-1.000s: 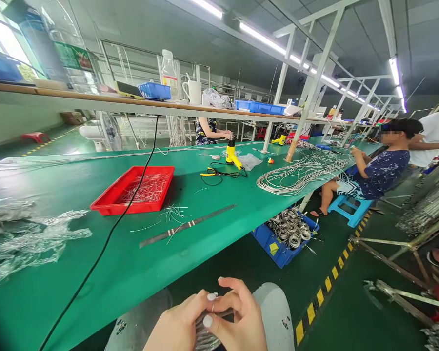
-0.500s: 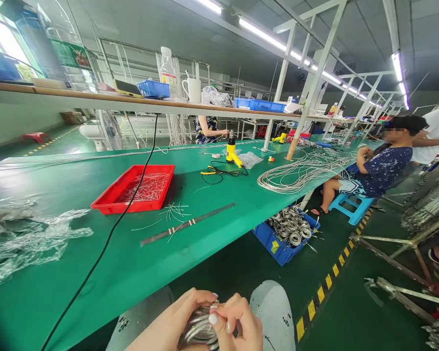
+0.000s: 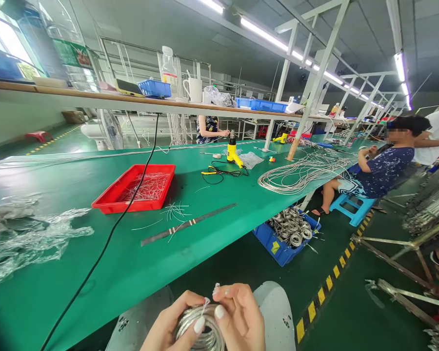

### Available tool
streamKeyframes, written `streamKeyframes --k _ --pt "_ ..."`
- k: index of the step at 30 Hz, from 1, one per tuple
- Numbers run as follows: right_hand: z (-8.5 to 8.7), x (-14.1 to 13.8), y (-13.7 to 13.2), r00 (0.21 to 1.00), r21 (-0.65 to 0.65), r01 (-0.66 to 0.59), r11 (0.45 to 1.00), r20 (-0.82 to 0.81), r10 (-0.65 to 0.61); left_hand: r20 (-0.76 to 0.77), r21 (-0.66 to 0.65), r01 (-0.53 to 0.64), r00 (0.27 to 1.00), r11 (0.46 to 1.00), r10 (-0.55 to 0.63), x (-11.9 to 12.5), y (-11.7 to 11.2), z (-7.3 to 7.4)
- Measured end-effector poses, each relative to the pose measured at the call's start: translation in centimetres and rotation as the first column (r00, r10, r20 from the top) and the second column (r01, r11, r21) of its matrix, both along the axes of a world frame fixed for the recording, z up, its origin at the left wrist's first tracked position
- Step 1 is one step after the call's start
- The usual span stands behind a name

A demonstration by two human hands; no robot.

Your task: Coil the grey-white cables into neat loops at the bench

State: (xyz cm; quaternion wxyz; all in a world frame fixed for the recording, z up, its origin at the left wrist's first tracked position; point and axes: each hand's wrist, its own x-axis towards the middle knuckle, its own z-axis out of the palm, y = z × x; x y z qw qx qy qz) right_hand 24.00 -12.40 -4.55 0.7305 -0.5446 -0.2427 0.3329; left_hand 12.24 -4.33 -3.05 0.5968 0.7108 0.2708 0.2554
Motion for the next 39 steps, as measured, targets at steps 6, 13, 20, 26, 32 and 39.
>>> streamKeyframes --k 6,13,20,26,32,39 --pt "1.1 3.4 -0.1 0.800 -0.036 -0.232 0.972 0.561 0.212 0.005 -0.119 0.088 0.996 0.989 -0.088 -0.6 0.3 0.2" --pt "1.9 3.2 0.2 0.807 -0.037 -0.319 0.947 0.513 0.292 0.037 -0.177 0.122 0.992 0.977 -0.117 -0.7 0.5 -0.1" --pt "-0.4 3.2 0.2 0.636 0.033 -0.375 0.926 0.737 0.232 0.003 -0.220 0.107 0.994 0.970 -0.109 -0.8 0.2 0.0" --pt "0.4 4.8 -0.3 0.415 -0.128 -0.382 0.915 0.861 0.293 -0.120 -0.179 0.162 0.975 0.970 -0.185 -1.1 0.4 1.4" --pt "1.7 4.9 -0.6 0.050 -0.192 -0.340 0.921 0.974 0.222 -0.392 -0.063 0.214 0.893 0.975 -0.221 -1.5 0.4 3.0" --pt "1.8 4.5 -0.3 -0.276 -0.433 -0.311 0.846 0.893 0.356 -0.658 0.221 0.408 0.733 0.886 -0.172 -1.0 0.5 1.7"
